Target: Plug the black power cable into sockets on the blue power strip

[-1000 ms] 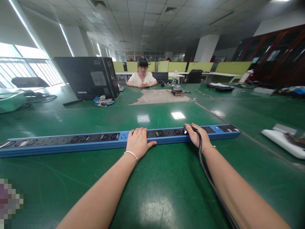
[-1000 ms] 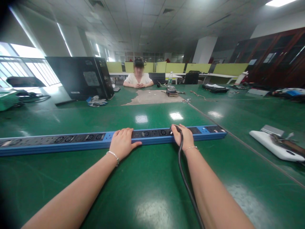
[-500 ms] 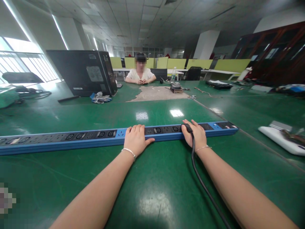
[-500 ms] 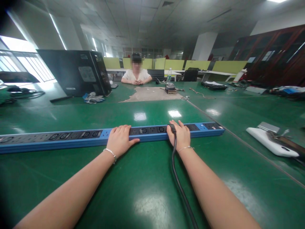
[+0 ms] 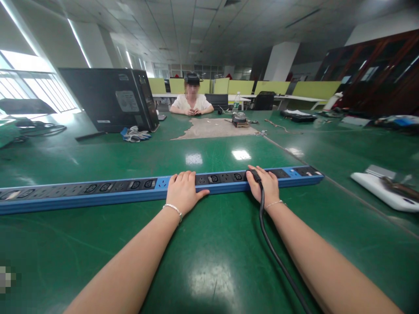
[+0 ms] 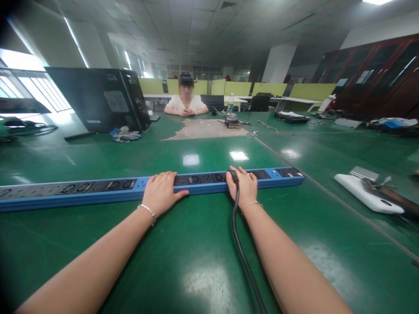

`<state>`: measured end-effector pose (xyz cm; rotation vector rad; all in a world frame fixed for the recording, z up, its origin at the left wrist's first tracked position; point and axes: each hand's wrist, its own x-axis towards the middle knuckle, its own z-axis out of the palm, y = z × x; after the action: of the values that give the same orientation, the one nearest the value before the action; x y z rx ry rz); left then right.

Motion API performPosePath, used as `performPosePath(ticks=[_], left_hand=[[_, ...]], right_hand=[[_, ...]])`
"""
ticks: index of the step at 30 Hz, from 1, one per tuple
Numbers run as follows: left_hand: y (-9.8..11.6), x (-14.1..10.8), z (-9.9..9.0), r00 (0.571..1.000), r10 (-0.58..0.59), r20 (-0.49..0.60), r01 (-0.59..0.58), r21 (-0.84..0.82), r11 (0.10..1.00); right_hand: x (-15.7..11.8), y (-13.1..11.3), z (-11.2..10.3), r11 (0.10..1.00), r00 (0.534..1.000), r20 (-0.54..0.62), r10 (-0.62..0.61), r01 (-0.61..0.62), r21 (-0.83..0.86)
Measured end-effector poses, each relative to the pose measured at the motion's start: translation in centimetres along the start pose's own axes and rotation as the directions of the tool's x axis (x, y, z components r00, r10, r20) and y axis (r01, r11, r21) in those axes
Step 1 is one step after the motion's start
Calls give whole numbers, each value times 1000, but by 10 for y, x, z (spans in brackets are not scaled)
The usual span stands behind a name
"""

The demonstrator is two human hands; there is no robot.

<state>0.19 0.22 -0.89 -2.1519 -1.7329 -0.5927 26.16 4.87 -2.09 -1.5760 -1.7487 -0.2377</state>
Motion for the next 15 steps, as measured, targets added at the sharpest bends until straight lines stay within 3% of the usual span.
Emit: performPosePath(ticks=[4,6,8,10,15], left_hand=[[0,1,-1,1000,4,7,-4,7,1000],[0,1,-2,1000,3,12,-3,11,1000],[0,1,-2,1000,3,13,-4,15,1000],[0,0,-2,1000,5,9,-5,16,1000],[-1,0,-1,1000,12,-2,-12,14,1000]], right_hand=[[2,-7,1,989,996,-68,54,-44,139],[8,-7,-5,959,978,-158,133,-87,270],[16,2,-15,900,915,-295,275,-137,414],[23,22,-28,881,875,-358,327,-145,450],[27,92,-48,920,941,-174,291,-225,320]])
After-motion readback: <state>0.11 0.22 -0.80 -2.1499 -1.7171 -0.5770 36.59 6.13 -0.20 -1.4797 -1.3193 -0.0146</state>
